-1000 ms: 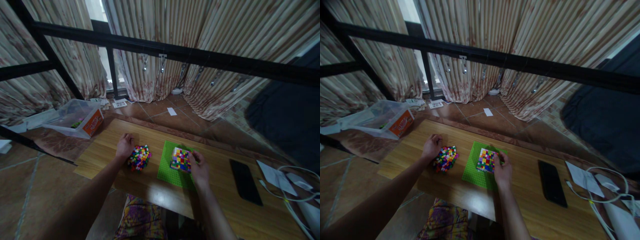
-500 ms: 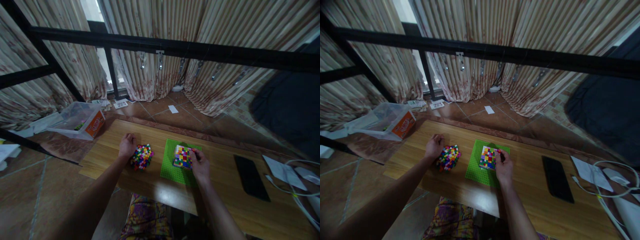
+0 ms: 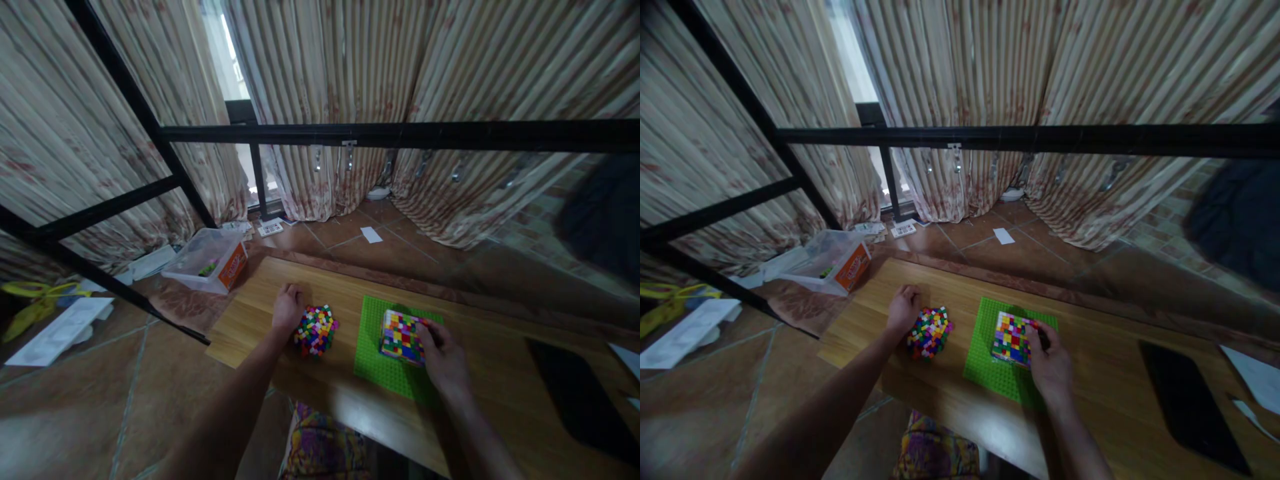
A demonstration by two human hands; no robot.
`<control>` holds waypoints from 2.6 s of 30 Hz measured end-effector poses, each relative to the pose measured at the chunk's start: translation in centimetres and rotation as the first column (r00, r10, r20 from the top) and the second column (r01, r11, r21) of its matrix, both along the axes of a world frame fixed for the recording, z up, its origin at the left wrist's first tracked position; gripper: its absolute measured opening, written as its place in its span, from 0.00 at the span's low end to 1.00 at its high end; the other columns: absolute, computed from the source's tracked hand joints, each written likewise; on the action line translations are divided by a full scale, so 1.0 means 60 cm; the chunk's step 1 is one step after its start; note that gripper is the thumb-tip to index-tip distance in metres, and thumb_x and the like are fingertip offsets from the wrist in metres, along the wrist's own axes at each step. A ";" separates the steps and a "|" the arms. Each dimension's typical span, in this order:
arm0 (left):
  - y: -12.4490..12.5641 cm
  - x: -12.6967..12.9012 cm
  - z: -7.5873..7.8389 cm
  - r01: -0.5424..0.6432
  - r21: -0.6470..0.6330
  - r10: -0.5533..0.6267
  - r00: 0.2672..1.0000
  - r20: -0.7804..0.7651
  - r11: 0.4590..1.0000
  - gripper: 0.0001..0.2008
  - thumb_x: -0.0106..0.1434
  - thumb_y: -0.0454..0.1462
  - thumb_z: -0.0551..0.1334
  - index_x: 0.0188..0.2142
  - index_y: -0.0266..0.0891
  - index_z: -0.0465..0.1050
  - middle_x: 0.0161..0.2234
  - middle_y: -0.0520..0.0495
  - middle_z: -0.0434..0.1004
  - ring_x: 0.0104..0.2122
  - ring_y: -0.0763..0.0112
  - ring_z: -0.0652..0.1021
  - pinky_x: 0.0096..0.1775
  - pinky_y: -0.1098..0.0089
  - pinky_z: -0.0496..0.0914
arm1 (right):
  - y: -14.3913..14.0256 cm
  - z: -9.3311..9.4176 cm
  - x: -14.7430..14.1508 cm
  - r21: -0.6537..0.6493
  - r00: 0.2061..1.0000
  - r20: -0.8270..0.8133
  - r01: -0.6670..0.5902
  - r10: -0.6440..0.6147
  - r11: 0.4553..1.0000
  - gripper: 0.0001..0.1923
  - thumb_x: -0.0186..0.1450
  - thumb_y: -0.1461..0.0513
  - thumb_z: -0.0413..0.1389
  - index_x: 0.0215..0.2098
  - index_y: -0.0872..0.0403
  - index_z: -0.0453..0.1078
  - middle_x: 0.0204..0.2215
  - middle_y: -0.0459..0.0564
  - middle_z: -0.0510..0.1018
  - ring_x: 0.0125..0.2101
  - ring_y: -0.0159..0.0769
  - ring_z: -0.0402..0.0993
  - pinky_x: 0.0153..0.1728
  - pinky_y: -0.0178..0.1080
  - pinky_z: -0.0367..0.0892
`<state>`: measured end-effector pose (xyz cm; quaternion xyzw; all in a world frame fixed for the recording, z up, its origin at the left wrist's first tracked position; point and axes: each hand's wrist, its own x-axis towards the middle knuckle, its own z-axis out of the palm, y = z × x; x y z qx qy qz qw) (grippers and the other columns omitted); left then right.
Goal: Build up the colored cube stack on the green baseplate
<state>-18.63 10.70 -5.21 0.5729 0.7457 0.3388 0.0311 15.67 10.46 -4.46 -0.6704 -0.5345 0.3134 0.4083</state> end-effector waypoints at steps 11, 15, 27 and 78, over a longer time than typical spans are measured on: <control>0.000 0.004 0.004 -0.013 -0.017 0.014 0.999 0.040 1.000 0.10 0.65 0.32 0.53 0.33 0.40 0.73 0.37 0.43 0.74 0.41 0.65 0.74 0.46 0.66 0.69 | -0.031 0.042 0.005 0.065 0.979 0.170 0.101 -0.110 0.993 0.33 0.60 0.42 0.52 0.50 0.58 0.72 0.41 0.61 0.79 0.37 0.48 0.76 0.38 0.48 0.69; -0.001 0.004 0.004 -0.009 -0.024 0.010 0.999 0.039 1.000 0.10 0.65 0.32 0.53 0.33 0.40 0.73 0.37 0.43 0.73 0.41 0.65 0.74 0.46 0.65 0.69 | -0.078 0.084 -0.064 0.337 0.988 0.145 0.001 -0.053 0.941 0.22 0.66 0.48 0.50 0.49 0.53 0.71 0.46 0.56 0.77 0.44 0.44 0.73 0.47 0.45 0.67; -0.001 0.004 0.007 0.002 -0.017 -0.001 0.999 0.048 1.000 0.10 0.65 0.32 0.53 0.33 0.39 0.72 0.38 0.43 0.73 0.41 0.64 0.74 0.46 0.65 0.69 | -0.039 0.011 -0.219 0.161 0.757 0.480 -0.574 0.444 0.803 0.14 0.66 0.65 0.48 0.47 0.54 0.72 0.40 0.54 0.76 0.42 0.43 0.72 0.46 0.45 0.67; 0.015 -0.017 0.007 0.006 -0.067 -0.014 0.993 -0.117 0.998 0.11 0.62 0.38 0.53 0.34 0.39 0.73 0.37 0.42 0.75 0.38 0.61 0.76 0.41 0.65 0.70 | -0.031 0.054 -0.016 0.268 0.993 0.109 0.006 -0.037 0.963 0.12 0.63 0.57 0.52 0.36 0.52 0.77 0.35 0.51 0.81 0.36 0.40 0.77 0.41 0.42 0.70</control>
